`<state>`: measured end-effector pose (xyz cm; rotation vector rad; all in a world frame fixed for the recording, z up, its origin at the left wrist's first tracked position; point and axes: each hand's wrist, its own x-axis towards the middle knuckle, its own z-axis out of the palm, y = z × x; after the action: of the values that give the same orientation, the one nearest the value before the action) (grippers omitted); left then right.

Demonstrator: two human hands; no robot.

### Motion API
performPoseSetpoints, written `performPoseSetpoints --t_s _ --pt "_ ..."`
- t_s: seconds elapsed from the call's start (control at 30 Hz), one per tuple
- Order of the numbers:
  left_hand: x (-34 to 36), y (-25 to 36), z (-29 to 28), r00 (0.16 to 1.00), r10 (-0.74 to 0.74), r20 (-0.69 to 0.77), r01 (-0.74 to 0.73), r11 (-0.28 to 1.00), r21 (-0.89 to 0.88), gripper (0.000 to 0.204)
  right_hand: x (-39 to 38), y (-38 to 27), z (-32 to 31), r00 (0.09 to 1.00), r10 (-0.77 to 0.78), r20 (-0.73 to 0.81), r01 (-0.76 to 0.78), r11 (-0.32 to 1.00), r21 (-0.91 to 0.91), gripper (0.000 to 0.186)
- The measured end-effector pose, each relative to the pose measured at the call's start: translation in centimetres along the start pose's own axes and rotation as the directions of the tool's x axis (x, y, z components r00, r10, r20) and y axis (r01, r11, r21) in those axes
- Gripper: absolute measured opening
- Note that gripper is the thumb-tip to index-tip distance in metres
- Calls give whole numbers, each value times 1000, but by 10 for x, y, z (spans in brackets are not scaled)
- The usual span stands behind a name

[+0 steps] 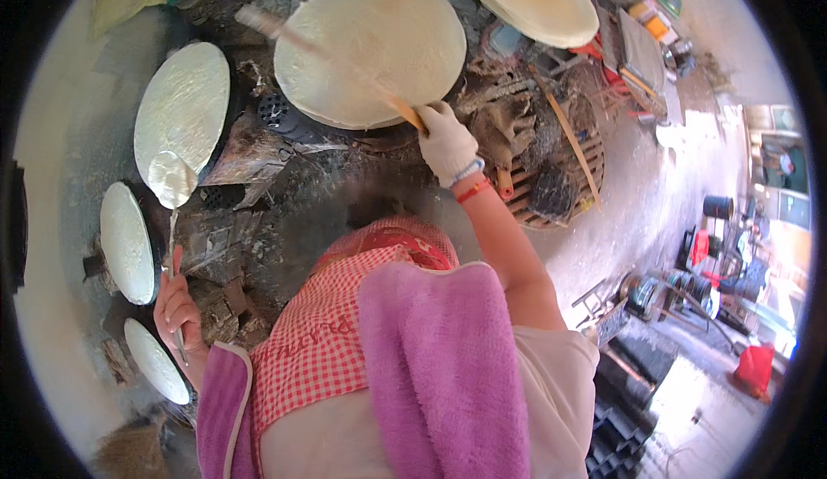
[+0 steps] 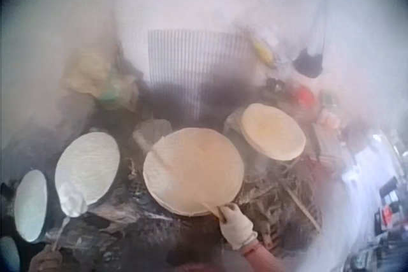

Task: The person uses a ladle to pour batter onto multiple hot plates and spreads it into thin circles using a wooden stick. The person then uses the wooden stick to lift the cooked crepes and transfer them to a nearby stack.

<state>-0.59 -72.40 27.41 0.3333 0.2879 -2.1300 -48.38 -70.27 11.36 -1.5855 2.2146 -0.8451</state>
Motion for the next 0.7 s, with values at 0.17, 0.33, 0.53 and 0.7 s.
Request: performPoseSetpoints --t_s 0.17,0.33,0.53,0.7 --pt "-3 29 -2 970 -206 133 151 928 340 57 27 -10 -4 969 -124 215 180 947 -266 35" --pt "-1 42 19 931 -72 357 -49 947 318 62 35 -30 -1 890 -217 401 347 892 -289 34" --pt "31 54 44 991 -133 12 134 988 -76 55 44 -49 10 895 -239 376 375 861 -345 32" --pt "5 67 17 999 -37 15 38 993 -114 54 54 -56 11 923 -173 343 317 847 -427 34"
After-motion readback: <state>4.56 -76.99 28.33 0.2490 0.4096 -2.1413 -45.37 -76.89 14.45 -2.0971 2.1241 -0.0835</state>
